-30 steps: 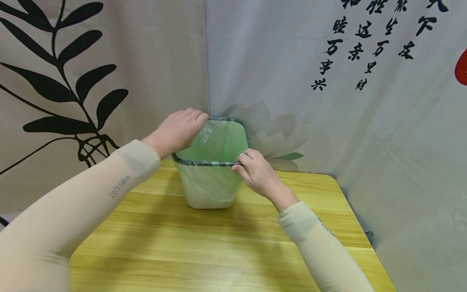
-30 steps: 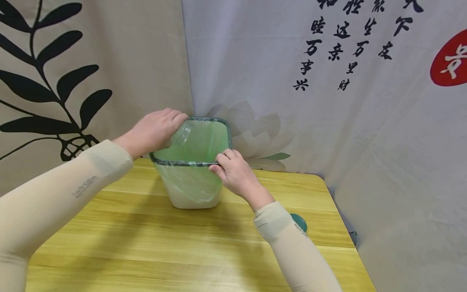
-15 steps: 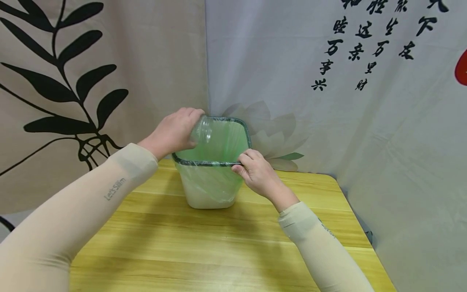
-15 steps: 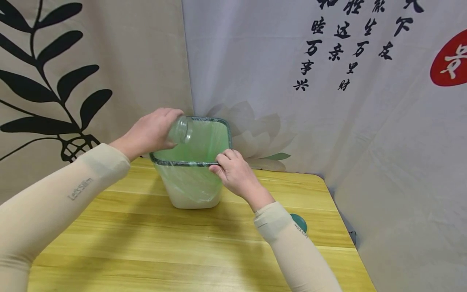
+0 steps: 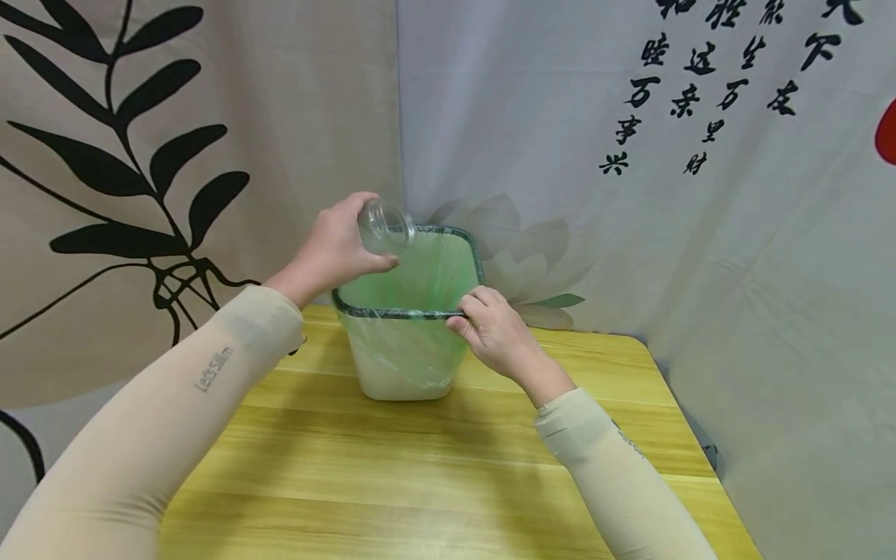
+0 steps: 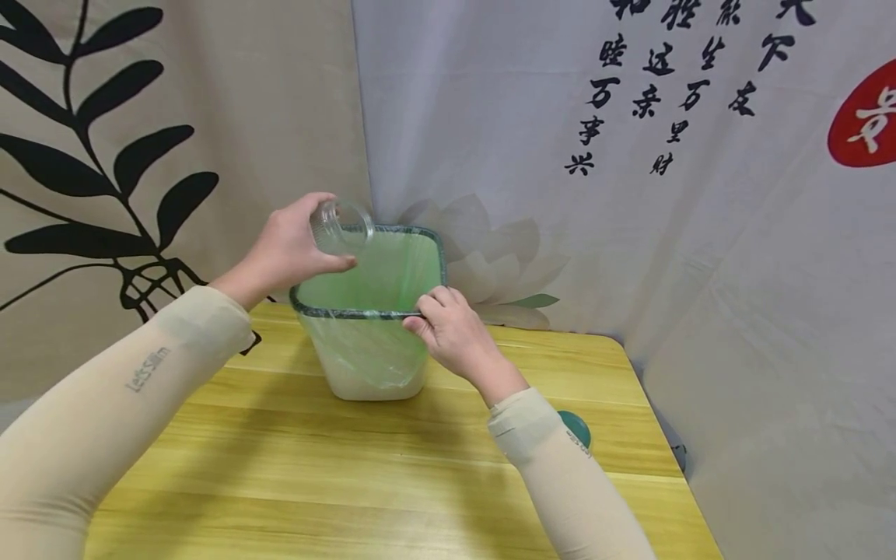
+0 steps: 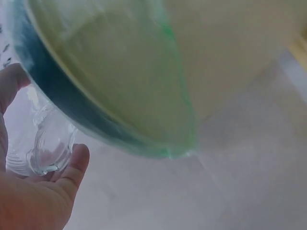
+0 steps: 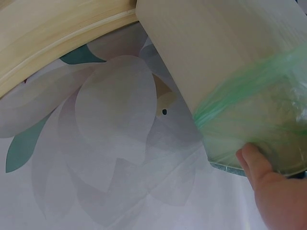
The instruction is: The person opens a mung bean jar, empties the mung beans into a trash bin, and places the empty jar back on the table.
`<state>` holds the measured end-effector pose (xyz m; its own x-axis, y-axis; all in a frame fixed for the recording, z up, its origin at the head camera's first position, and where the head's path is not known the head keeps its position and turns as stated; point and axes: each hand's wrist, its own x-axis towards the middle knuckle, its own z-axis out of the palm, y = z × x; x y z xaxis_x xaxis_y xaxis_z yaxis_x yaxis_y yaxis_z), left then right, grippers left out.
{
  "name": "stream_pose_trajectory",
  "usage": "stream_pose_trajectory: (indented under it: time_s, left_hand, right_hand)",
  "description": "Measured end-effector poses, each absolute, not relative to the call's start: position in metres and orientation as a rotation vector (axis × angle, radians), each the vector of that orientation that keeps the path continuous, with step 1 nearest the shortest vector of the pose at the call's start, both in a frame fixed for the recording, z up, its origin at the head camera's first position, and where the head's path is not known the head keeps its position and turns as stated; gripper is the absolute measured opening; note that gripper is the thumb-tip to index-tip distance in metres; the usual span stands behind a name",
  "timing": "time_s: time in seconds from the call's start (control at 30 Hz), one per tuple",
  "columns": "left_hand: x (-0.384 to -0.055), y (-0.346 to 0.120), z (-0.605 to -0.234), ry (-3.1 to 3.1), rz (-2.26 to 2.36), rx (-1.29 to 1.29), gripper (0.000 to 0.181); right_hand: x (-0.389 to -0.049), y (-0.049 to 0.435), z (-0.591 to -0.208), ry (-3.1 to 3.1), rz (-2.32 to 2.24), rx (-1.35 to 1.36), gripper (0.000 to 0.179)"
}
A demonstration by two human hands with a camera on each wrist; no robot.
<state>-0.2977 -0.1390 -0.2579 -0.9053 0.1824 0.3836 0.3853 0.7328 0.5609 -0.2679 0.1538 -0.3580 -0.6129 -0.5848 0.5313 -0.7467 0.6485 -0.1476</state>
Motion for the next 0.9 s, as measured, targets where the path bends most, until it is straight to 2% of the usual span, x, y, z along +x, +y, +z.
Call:
stream_pose_trajectory:
  time_s: [0.37, 0.9]
  left_hand:
    - [-0.2886, -0.1323, -0.2597, -2.549, -1.224, -0.29, 0.102]
    - [-0.2869, -0.1285, -0.267, -2.43, -1.529, -0.233, 0.089]
  right_hand:
    - [-0.2666, 0.1539, -0.3583, -2.437, 0.507, 1.041, 0.056]
    - [-0.2668, 0.1547, -0.3573, -2.424, 0.512, 1.047, 0.057]
